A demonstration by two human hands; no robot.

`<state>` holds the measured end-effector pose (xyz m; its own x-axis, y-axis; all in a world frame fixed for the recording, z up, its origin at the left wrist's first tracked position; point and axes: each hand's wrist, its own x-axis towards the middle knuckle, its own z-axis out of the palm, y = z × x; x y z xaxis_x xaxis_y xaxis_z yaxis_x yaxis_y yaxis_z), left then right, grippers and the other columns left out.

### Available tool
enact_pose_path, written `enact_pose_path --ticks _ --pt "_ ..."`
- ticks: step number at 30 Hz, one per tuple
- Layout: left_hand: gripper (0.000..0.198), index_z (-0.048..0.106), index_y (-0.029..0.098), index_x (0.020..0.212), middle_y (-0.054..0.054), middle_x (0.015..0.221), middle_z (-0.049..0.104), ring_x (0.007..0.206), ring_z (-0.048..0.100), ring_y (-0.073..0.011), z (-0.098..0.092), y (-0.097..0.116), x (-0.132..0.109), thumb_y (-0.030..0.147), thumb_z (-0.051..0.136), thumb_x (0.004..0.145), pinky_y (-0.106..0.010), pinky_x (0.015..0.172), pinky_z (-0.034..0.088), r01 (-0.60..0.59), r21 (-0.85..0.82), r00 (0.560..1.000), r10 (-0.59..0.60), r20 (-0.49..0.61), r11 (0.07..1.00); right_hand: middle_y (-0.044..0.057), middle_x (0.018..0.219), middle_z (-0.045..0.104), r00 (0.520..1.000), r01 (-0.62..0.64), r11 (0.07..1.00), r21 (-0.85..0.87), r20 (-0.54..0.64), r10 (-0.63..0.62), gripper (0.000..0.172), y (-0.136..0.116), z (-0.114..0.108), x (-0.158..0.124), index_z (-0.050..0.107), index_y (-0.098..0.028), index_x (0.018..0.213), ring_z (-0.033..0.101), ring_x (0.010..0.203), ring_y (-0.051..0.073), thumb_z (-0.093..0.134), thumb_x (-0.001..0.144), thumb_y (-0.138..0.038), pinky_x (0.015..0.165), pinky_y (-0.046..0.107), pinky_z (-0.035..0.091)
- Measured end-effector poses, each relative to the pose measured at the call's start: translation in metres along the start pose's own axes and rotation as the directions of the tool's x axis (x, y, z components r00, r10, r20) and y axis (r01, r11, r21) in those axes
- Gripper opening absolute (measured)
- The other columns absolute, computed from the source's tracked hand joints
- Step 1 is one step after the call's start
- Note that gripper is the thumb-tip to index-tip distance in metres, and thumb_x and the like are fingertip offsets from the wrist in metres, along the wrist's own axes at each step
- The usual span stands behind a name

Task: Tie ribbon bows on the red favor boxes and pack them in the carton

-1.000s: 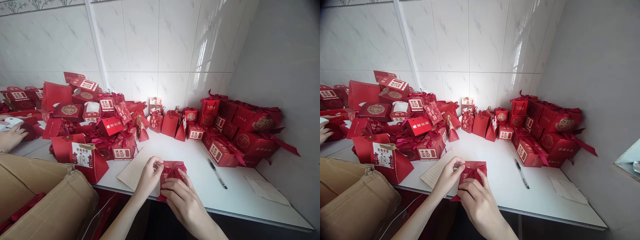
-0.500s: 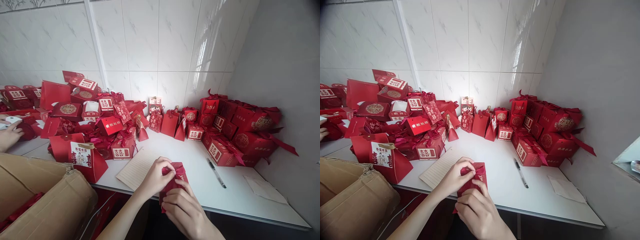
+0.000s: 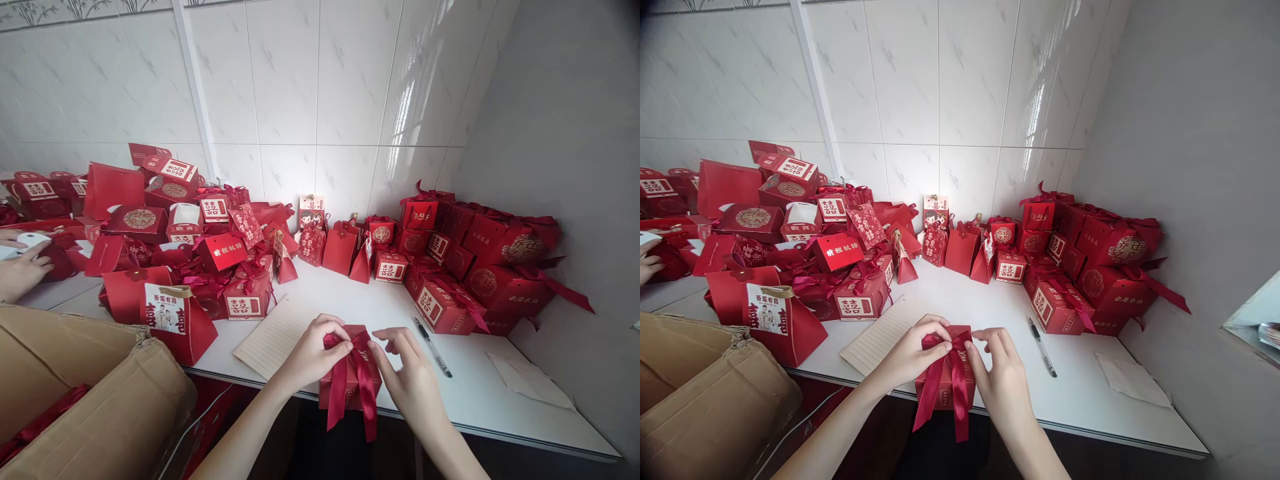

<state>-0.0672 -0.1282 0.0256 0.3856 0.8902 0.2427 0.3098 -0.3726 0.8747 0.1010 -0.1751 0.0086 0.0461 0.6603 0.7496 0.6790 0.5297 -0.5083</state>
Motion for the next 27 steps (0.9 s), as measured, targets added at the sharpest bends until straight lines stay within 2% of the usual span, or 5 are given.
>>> enact_pose_path --ticks 4,7,10,16,27 --pt "0.011 0.062 0.019 0.08 -0.006 0.105 0.056 0.107 0.05 -0.0209 0.0 -0.001 -0.001 0.028 0.058 0.076 -0.033 0.097 0.034 -0.006 -0.063 1.0 0.007 0.024 0.998 0.004 0.072 0.057 0.948 -0.267 0.962 0.064 0.197 0.25 0.041 0.021 0.01 0.01 0.061 -0.018 0.086 0.05 0.048 0.014 0.049 0.082 -0.056 0.046 0.028 0.045" --pt "0.02 0.055 0.02 0.092 -0.006 0.105 0.055 0.1 0.052 -0.0186 0.001 -0.008 -0.003 0.035 0.053 0.079 -0.029 0.087 0.039 0.013 -0.17 0.978 -0.048 -0.204 0.985 0.003 0.067 0.057 0.878 -0.424 0.884 0.196 0.33 0.347 0.044 0.018 0.013 0.012 0.059 -0.017 0.075 0.049 0.05 0.014 0.05 0.079 -0.06 0.049 0.027 0.044" --pt "0.027 0.045 0.02 0.073 0.001 0.07 0.049 0.068 0.049 -0.0146 -0.002 -0.012 -0.008 0.045 0.04 0.084 -0.025 0.064 0.039 0.145 -0.147 0.901 -0.192 -0.389 0.978 0.001 0.062 0.054 0.827 -0.526 0.804 0.278 0.387 0.407 0.045 0.011 0.011 0.015 0.054 -0.017 0.068 0.048 0.054 0.014 0.053 0.075 -0.062 0.052 0.026 0.042" --pt "0.042 0.027 0.021 0.056 0.006 0.053 0.029 0.053 0.034 -0.0116 -0.004 -0.007 -0.016 0.051 0.041 0.081 -0.024 0.053 0.027 0.281 0.063 0.946 -0.265 -0.189 0.958 -0.001 0.061 0.05 0.786 -0.602 0.721 0.344 0.415 0.458 0.047 0.008 0.01 0.018 0.051 -0.018 0.064 0.045 0.056 0.013 0.056 0.07 -0.064 0.055 0.025 0.039" --pt "0.035 0.029 0.02 0.058 0.006 0.054 0.03 0.053 0.033 -0.01 0.007 -0.017 -0.016 0.044 0.042 0.081 -0.022 0.053 0.03 0.188 -0.043 0.952 -0.192 -0.238 0.981 0.0 0.056 0.055 0.717 -0.692 0.617 0.374 0.451 0.531 0.046 0.015 0.008 0.015 0.058 -0.017 0.059 0.048 0.053 0.014 0.068 0.059 -0.062 0.053 0.026 0.041"
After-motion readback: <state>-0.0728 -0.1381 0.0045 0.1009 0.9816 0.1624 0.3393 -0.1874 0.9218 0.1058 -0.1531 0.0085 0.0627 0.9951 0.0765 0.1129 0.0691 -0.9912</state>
